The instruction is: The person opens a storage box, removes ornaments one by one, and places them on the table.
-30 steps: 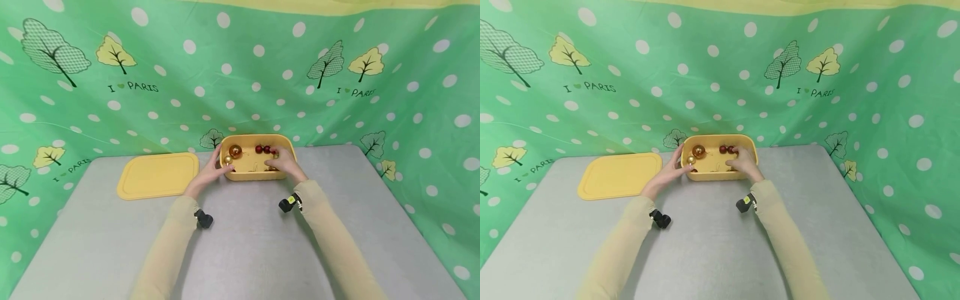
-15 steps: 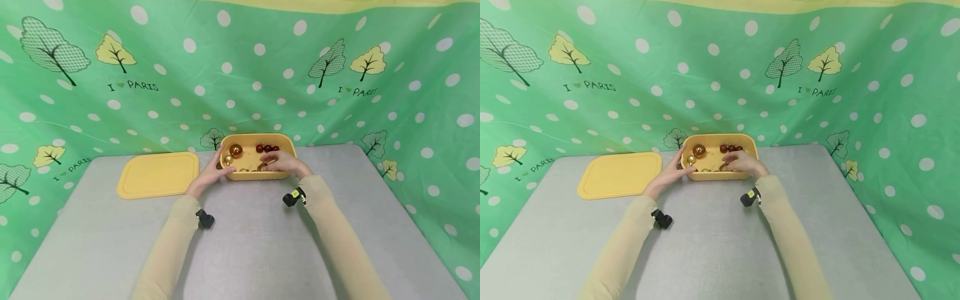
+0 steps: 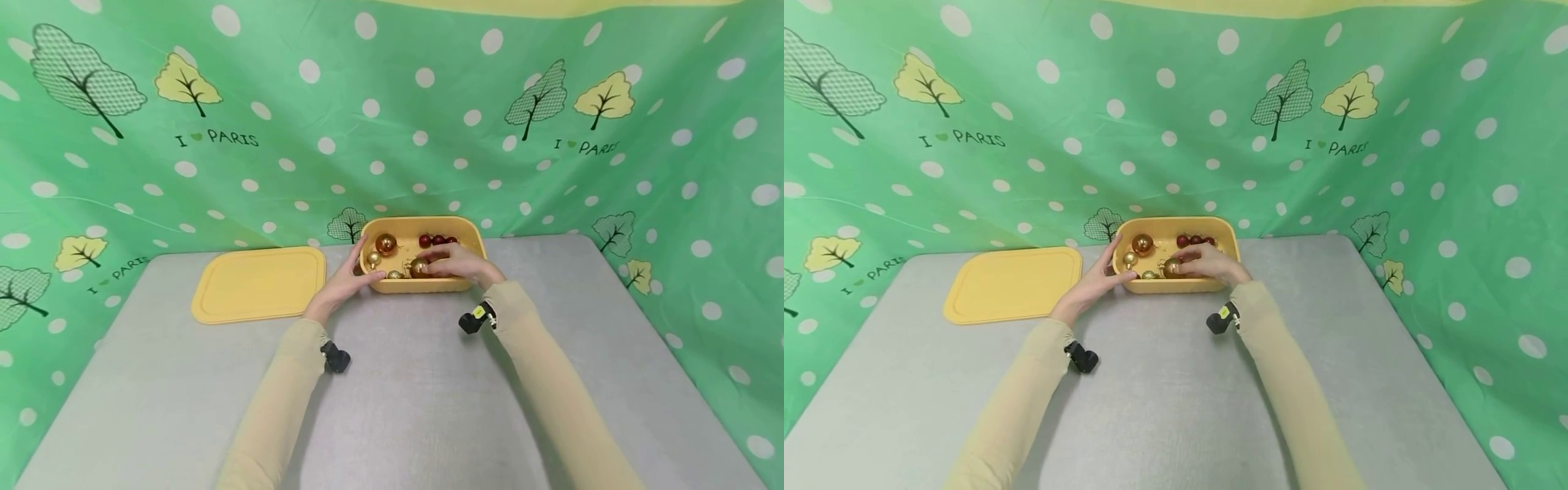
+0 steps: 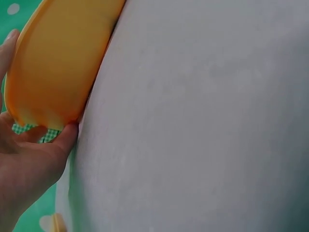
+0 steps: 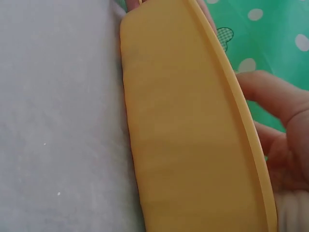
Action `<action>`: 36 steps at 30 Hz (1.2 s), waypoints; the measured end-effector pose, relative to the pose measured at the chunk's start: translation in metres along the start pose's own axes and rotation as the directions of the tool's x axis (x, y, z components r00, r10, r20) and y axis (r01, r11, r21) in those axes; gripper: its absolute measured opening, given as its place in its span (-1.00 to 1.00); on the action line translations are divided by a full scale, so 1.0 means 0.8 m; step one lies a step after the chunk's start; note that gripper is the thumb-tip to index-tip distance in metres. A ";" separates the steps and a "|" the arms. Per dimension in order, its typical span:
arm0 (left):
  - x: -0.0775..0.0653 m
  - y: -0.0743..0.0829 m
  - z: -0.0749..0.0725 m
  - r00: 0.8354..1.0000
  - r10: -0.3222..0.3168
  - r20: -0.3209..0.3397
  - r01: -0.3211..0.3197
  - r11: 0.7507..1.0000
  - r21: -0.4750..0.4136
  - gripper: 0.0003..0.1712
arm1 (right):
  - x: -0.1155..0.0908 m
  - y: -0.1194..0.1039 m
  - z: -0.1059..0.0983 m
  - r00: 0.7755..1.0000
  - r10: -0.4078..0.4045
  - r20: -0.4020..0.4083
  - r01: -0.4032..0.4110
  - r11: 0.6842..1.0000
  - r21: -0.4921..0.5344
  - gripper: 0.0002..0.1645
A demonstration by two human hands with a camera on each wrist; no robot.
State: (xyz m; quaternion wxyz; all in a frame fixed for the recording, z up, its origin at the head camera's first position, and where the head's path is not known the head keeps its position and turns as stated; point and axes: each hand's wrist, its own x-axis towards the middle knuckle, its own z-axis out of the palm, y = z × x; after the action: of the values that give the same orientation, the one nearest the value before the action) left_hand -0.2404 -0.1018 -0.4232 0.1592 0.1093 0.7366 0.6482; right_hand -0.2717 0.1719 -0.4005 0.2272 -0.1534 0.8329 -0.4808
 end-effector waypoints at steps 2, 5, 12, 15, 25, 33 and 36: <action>0.006 -0.009 -0.002 1.000 0.006 -0.002 -0.006 1.000 0.011 0.15 | 0.002 0.007 0.001 0.999 -0.021 -0.035 0.023 0.997 0.070 -0.42; 0.017 -0.025 -0.004 1.000 0.017 -0.008 -0.017 0.999 0.034 0.16 | 0.000 0.007 0.002 0.997 -0.053 -0.060 0.063 0.980 0.187 -0.36; 0.020 -0.033 -0.004 0.999 0.038 -0.022 -0.037 0.997 0.066 0.14 | -0.016 -0.001 0.003 0.981 -0.152 -0.122 0.179 0.950 0.254 -0.41; 0.019 -0.033 -0.003 0.999 0.043 -0.026 -0.040 0.996 0.079 0.14 | -0.023 -0.002 -0.001 0.973 -0.185 -0.141 0.217 0.937 0.274 -0.45; 0.018 -0.035 -0.006 0.999 0.021 -0.034 -0.018 0.996 0.092 0.14 | -0.054 -0.004 -0.021 0.965 -0.225 -0.135 0.260 0.891 0.371 -0.39; 0.018 -0.036 -0.007 0.999 0.024 -0.026 -0.021 0.996 0.088 0.12 | -0.069 0.007 -0.026 0.953 -0.257 -0.159 0.302 0.848 0.435 -0.39; 0.017 -0.033 -0.006 1.000 0.022 -0.022 -0.020 0.994 0.106 0.12 | -0.072 0.012 -0.024 0.950 -0.246 -0.191 0.309 0.827 0.470 -0.46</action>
State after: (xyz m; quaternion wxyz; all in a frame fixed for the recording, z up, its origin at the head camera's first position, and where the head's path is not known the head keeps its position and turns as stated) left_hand -0.2537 -0.1044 -0.4501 0.1379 0.1178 0.7704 0.6112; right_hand -0.2331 0.2176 -0.3869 0.1351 -0.1800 0.6631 -0.7139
